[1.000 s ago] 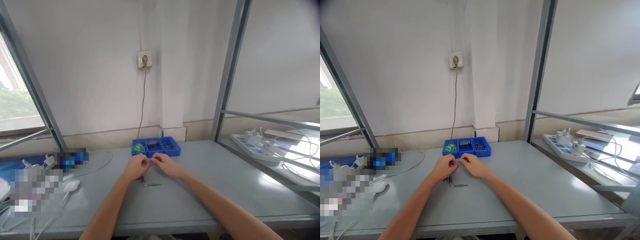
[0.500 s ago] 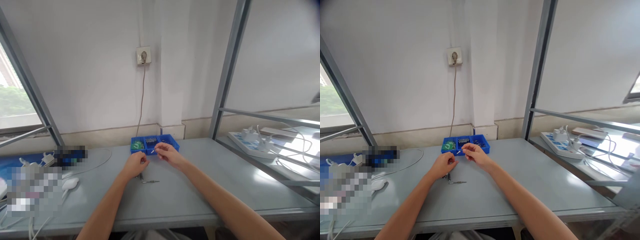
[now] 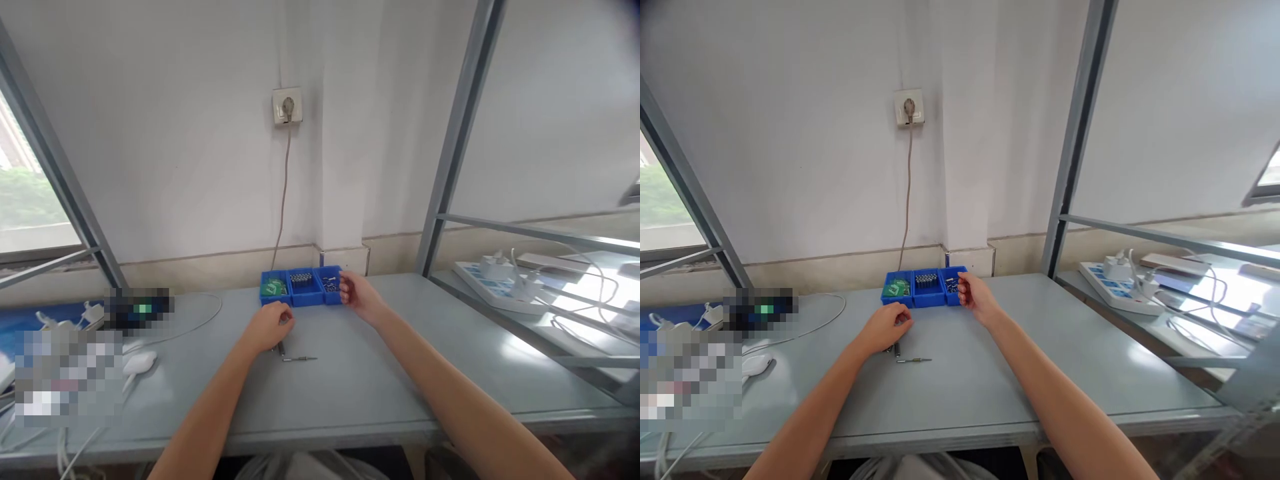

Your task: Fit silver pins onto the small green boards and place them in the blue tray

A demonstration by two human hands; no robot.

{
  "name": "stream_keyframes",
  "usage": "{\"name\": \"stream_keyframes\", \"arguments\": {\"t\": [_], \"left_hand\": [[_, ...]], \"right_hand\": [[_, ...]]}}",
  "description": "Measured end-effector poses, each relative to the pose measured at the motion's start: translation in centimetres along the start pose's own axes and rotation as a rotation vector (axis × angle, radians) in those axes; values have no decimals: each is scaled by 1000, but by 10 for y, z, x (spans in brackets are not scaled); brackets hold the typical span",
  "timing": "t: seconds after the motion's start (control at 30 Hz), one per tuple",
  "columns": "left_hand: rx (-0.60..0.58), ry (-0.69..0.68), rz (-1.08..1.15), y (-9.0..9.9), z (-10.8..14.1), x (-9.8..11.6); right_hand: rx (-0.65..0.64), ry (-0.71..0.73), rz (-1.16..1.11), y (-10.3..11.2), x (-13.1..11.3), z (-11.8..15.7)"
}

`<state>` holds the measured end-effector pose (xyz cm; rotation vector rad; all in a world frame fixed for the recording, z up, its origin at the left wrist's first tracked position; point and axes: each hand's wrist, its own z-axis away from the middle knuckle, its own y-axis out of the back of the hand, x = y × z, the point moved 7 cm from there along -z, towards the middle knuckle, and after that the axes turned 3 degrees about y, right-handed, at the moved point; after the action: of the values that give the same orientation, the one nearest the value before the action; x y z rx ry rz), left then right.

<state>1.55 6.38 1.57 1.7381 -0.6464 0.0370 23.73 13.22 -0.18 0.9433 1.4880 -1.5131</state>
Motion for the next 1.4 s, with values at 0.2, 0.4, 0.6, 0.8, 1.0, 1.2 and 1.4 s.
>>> {"name": "stream_keyframes", "arguments": {"t": [0.2, 0.4, 0.6, 0.8, 1.0, 1.2, 1.4], "left_hand": [[-22, 11, -16, -4, -1, -1], [-11, 6, -12, -2, 1, -1], [50, 75, -41, 3, -3, -7], [252, 232, -44, 21, -2, -20], [319, 312, -21, 31, 0, -27], [262, 283, -44, 23, -3, -23], [211, 248, -52, 16, -5, -24]], "right_hand": [[106, 18, 244, 13, 4, -5], [32, 137, 484, -3, -1, 3], [-256, 572, 1022, -56, 6, 33], [-736, 776, 1208, -103, 44, 76], [-809, 782, 1271, -108, 50, 81], [-823, 773, 1318, -109, 55, 78], [-804, 799, 1309, -111, 61, 73]]}}
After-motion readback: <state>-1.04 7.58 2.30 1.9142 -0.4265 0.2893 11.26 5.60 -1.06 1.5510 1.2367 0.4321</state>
